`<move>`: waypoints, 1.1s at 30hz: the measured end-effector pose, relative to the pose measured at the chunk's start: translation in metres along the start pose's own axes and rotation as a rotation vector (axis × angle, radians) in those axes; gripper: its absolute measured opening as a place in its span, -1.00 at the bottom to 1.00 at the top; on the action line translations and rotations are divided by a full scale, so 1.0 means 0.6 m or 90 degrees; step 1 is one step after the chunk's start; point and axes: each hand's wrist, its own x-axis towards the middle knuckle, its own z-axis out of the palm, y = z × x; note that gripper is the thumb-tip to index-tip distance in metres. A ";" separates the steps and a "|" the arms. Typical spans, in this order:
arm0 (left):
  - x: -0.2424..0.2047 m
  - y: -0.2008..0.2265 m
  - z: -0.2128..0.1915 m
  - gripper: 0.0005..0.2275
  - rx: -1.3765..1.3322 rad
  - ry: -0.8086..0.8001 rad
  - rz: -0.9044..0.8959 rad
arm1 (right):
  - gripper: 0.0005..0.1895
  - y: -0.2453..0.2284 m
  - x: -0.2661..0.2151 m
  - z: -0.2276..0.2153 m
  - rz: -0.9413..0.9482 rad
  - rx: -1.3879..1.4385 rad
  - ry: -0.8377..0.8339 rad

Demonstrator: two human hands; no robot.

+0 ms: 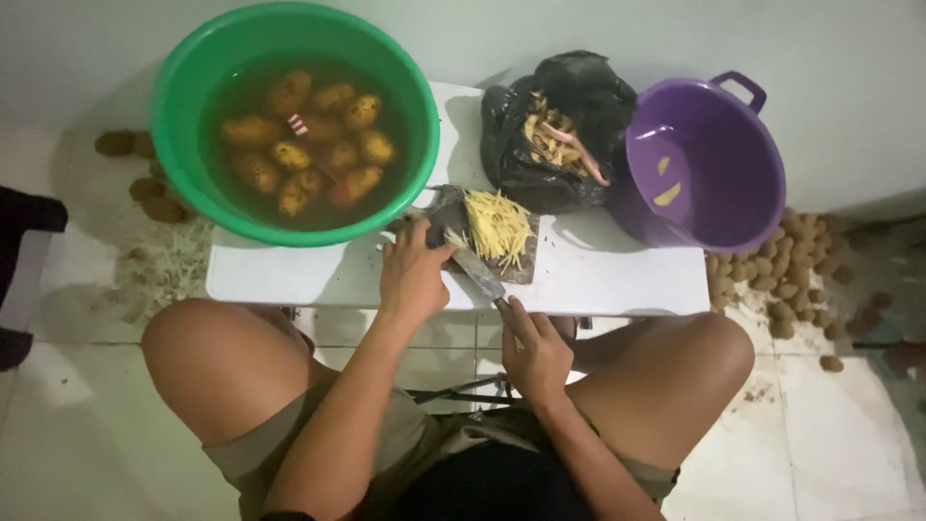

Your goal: The person is julienning potatoes by first slicing them and then cutting the slices into thin strips using a knife on a small wooden cutting board.

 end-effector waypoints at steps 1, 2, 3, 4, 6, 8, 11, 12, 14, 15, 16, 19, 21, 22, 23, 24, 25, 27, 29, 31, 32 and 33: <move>0.000 0.006 -0.003 -0.55 -0.004 0.006 -0.007 | -0.62 0.002 0.000 0.001 -0.009 0.002 -0.002; 0.001 0.011 -0.007 -0.52 0.006 -0.014 -0.014 | -0.62 0.002 -0.001 0.003 -0.009 0.004 0.009; 0.003 0.017 -0.010 -0.49 0.017 -0.034 -0.022 | -0.62 0.003 -0.001 0.005 -0.008 0.006 0.021; 0.005 0.017 -0.009 -0.49 0.015 -0.035 -0.022 | -0.62 0.000 0.000 0.003 -0.009 0.005 0.019; 0.012 0.019 -0.005 -0.44 0.033 -0.050 -0.031 | -0.62 -0.005 0.005 0.000 -0.019 0.005 0.017; 0.017 0.017 -0.004 -0.41 0.022 -0.063 -0.042 | -0.61 -0.002 0.002 -0.001 -0.022 0.007 0.019; 0.017 0.012 -0.003 -0.37 0.009 -0.042 -0.035 | -0.62 0.000 0.004 -0.007 -0.002 0.029 0.015; 0.017 0.010 -0.003 -0.36 0.005 -0.010 -0.015 | -0.65 0.000 0.004 -0.011 0.021 0.046 0.010; 0.017 0.000 0.000 -0.40 -0.010 0.035 -0.003 | -0.65 0.001 0.012 -0.015 0.033 0.044 0.010; 0.016 -0.005 0.003 -0.43 -0.027 0.081 0.008 | -0.65 0.002 0.014 -0.017 0.041 0.041 0.009; 0.018 -0.012 0.010 -0.43 -0.026 0.078 0.008 | -0.65 0.004 0.012 -0.017 0.045 0.042 0.007; 0.024 -0.024 0.019 -0.46 -0.022 0.071 -0.019 | -0.62 0.002 0.013 -0.019 0.046 0.016 0.008; 0.023 -0.019 0.014 -0.52 -0.034 0.039 -0.032 | -0.66 -0.005 0.019 -0.030 0.065 0.040 -0.019; 0.023 -0.019 0.019 -0.52 -0.033 0.038 -0.029 | -0.66 -0.005 0.016 -0.031 0.067 0.039 -0.018; 0.023 -0.019 0.023 -0.51 -0.025 0.037 -0.023 | -0.64 -0.004 0.013 -0.032 0.085 0.065 -0.044; 0.025 -0.019 0.027 -0.50 -0.016 0.036 -0.016 | -0.62 -0.002 0.012 -0.032 0.102 0.091 -0.070; 0.024 -0.015 0.022 -0.50 -0.015 0.036 -0.014 | -0.62 -0.001 0.015 -0.034 0.104 0.090 -0.068; 0.018 -0.008 0.014 -0.47 -0.029 0.025 -0.011 | -0.59 0.000 0.016 -0.036 0.147 0.164 -0.138; 0.020 -0.007 0.015 -0.43 -0.034 0.031 -0.012 | -0.59 0.003 0.021 -0.044 0.196 0.242 -0.186; 0.023 -0.011 0.019 -0.38 -0.039 0.037 -0.010 | -0.58 0.002 0.027 -0.050 0.245 0.321 -0.232; 0.025 -0.016 0.022 -0.36 -0.060 0.051 -0.009 | -0.61 -0.001 0.030 -0.053 0.323 0.389 -0.267; 0.027 -0.020 0.025 -0.34 -0.081 0.066 -0.008 | -0.62 -0.004 0.033 -0.056 0.401 0.457 -0.301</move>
